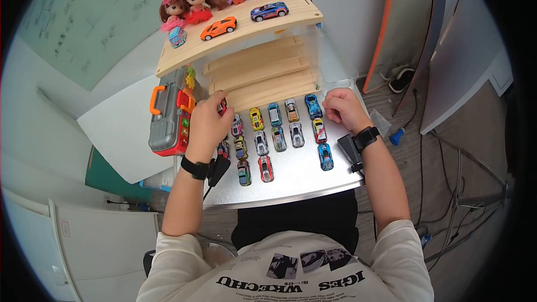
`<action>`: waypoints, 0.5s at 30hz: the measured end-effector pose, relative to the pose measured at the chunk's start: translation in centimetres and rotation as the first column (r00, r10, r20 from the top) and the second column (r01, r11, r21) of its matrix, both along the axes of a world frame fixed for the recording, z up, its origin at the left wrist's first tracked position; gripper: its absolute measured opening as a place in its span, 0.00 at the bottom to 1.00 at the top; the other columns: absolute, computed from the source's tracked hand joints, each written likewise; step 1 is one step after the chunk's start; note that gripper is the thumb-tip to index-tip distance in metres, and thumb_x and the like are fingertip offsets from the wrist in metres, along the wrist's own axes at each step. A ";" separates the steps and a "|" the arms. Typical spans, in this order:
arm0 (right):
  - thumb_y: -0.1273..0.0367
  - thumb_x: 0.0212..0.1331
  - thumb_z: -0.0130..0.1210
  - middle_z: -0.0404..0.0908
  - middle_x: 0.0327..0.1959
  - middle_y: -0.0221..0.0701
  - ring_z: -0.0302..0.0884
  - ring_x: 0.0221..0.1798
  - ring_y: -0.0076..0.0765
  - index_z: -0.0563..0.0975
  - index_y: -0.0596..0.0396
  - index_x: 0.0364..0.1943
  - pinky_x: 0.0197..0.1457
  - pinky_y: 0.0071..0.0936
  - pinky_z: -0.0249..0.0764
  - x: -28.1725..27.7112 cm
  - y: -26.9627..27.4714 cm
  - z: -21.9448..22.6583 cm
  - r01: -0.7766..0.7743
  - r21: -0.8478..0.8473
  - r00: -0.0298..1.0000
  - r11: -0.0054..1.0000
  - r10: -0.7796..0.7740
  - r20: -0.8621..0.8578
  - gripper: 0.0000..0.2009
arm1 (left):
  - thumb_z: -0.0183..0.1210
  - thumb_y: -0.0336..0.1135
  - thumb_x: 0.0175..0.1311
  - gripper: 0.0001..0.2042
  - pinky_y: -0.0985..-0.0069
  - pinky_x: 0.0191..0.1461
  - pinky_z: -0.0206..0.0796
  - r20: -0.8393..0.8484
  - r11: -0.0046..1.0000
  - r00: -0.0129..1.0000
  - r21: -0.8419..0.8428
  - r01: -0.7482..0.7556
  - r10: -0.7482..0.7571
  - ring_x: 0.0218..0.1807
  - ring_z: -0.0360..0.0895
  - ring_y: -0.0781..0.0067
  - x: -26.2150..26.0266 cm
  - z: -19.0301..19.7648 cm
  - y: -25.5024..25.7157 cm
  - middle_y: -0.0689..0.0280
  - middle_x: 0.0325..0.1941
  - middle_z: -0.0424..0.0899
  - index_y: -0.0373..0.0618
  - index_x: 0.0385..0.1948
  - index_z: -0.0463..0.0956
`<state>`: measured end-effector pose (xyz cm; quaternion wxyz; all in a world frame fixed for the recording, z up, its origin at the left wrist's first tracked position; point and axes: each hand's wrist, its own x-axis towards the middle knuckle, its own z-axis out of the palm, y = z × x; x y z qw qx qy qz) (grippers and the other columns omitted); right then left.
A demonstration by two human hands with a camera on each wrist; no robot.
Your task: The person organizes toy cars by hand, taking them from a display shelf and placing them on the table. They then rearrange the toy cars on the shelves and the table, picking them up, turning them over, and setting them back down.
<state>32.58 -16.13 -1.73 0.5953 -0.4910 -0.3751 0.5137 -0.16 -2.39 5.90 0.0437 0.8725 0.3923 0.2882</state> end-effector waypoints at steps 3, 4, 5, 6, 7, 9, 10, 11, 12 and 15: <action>0.73 0.63 0.59 0.75 0.17 0.27 0.65 0.16 0.19 0.76 0.55 0.21 0.20 0.19 0.59 0.0 -0.1 0.2 -0.001 -0.006 1.000 1.000 0.001 0.018 0.11 | 0.64 0.34 0.57 0.23 0.63 0.43 0.76 0.024 0.994 0.999 -0.099 -0.046 0.049 0.35 0.85 0.52 1.5 0.8 1.8 0.47 0.35 0.87 0.36 0.55 0.81; 0.71 0.63 0.59 0.75 0.17 0.26 0.66 0.17 0.18 0.76 0.54 0.20 0.21 0.19 0.60 0.1 -0.1 0.3 -0.016 -0.015 0.999 1.000 0.016 0.032 0.12 | 0.64 0.34 0.57 0.23 0.63 0.43 0.76 0.021 0.994 0.999 -0.099 -0.042 0.045 0.35 0.85 0.52 2.0 0.9 2.8 0.47 0.35 0.87 0.36 0.55 0.81; 0.71 0.63 0.59 0.75 0.17 0.26 0.66 0.17 0.18 0.76 0.54 0.20 0.21 0.19 0.60 0.0 -0.1 0.3 -0.012 -0.015 0.999 1.000 0.013 0.030 0.12 | 0.63 0.34 0.57 0.23 0.62 0.45 0.76 0.027 0.997 0.998 -0.048 -0.053 0.055 0.37 0.85 0.50 2.2 0.6 4.0 0.46 0.37 0.87 0.36 0.55 0.81; 0.72 0.62 0.59 0.74 0.17 0.26 0.65 0.17 0.18 0.76 0.54 0.20 0.21 0.20 0.60 0.0 -0.1 0.4 -0.016 -0.015 0.999 1.000 0.017 0.031 0.12 | 0.62 0.35 0.58 0.23 0.61 0.47 0.77 0.034 0.998 0.997 0.004 -0.064 0.064 0.40 0.86 0.49 2.7 0.6 5.0 0.45 0.39 0.87 0.36 0.56 0.81; 0.72 0.62 0.59 0.74 0.17 0.26 0.65 0.17 0.18 0.75 0.54 0.20 0.21 0.20 0.59 0.0 -0.1 0.5 -0.019 -0.015 0.999 1.000 0.019 0.032 0.12 | 0.62 0.36 0.59 0.23 0.59 0.50 0.77 0.038 0.995 0.995 -0.016 -0.094 0.094 0.44 0.86 0.45 3.3 0.6 5.9 0.44 0.42 0.87 0.35 0.56 0.81; 0.72 0.62 0.59 0.74 0.17 0.26 0.65 0.17 0.18 0.75 0.54 0.20 0.21 0.20 0.59 0.1 -0.1 0.4 -0.020 -0.013 0.999 1.000 0.021 0.033 0.12 | 0.61 0.35 0.58 0.21 0.57 0.49 0.77 0.056 0.993 0.994 0.056 -0.100 0.097 0.43 0.86 0.44 4.1 0.5 7.3 0.44 0.38 0.87 0.35 0.53 0.81; 0.72 0.62 0.59 0.74 0.17 0.26 0.64 0.16 0.18 0.75 0.54 0.19 0.21 0.20 0.59 0.1 -0.1 0.4 -0.028 -0.012 0.999 1.000 0.028 0.035 0.12 | 0.60 0.34 0.58 0.19 0.54 0.47 0.77 0.075 0.986 0.992 0.126 -0.113 0.105 0.41 0.85 0.42 4.4 0.5 8.0 0.45 0.35 0.86 0.35 0.50 0.82; 0.72 0.62 0.59 0.74 0.17 0.26 0.64 0.16 0.18 0.75 0.54 0.19 0.21 0.20 0.59 0.1 -0.1 0.4 -0.021 -0.012 0.999 1.000 0.022 0.033 0.12 | 0.60 0.34 0.58 0.19 0.54 0.47 0.77 0.074 0.986 0.992 0.126 -0.107 0.098 0.41 0.85 0.42 4.5 -0.1 9.3 0.45 0.35 0.86 0.35 0.50 0.82; 0.72 0.62 0.59 0.74 0.17 0.26 0.64 0.16 0.18 0.75 0.55 0.20 0.20 0.20 0.59 0.0 -0.1 0.5 -0.019 -0.011 0.999 1.000 0.019 0.031 0.12 | 0.61 0.36 0.59 0.18 0.54 0.47 0.77 0.057 0.980 0.993 0.166 -0.113 0.105 0.41 0.85 0.43 4.6 -0.5 10.7 0.45 0.35 0.86 0.35 0.48 0.82; 0.73 0.62 0.59 0.74 0.17 0.27 0.64 0.16 0.19 0.75 0.55 0.20 0.20 0.20 0.58 0.1 0.0 0.3 -0.022 -0.015 0.999 1.000 0.022 0.031 0.12 | 0.63 0.44 0.59 0.21 0.56 0.49 0.76 -0.019 0.984 0.987 0.078 -0.160 0.162 0.43 0.85 0.42 5.0 0.2 12.7 0.44 0.36 0.87 0.34 0.45 0.83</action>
